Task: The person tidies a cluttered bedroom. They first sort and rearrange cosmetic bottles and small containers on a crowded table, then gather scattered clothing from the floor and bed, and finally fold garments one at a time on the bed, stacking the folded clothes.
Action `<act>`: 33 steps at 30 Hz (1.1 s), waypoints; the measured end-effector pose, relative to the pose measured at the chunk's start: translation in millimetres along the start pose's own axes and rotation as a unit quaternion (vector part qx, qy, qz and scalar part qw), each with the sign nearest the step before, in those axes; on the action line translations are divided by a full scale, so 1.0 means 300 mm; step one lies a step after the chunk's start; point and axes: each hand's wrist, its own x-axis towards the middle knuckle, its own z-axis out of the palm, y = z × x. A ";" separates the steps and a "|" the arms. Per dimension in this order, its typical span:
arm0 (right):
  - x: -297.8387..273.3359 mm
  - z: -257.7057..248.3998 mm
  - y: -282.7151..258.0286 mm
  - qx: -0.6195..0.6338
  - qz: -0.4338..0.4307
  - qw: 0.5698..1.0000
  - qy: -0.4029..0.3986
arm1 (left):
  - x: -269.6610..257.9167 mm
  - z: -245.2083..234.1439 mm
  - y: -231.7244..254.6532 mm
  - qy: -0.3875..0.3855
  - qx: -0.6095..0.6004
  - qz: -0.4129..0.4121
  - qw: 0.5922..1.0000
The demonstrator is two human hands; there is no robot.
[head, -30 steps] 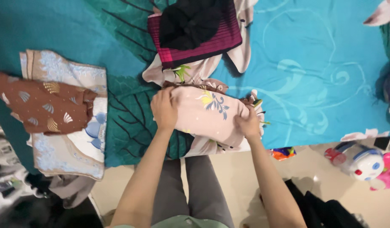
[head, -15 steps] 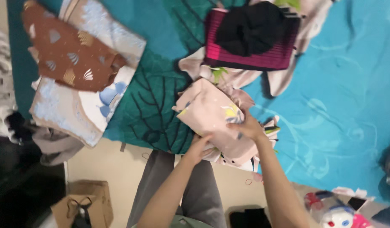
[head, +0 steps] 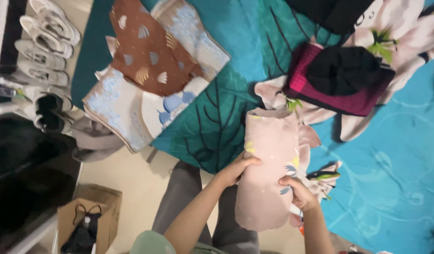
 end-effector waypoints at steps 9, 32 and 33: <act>0.134 0.400 0.059 0.133 -0.123 0.983 0.012 | -0.123 -0.411 0.375 0.070 0.181 0.226 0.955; 0.231 0.956 -0.095 -0.400 -0.386 0.612 0.563 | 0.015 -0.854 1.304 0.139 0.919 0.183 0.320; 0.203 0.992 -0.104 -0.390 -0.419 0.626 0.530 | -0.064 -0.848 1.316 0.100 0.922 0.174 0.330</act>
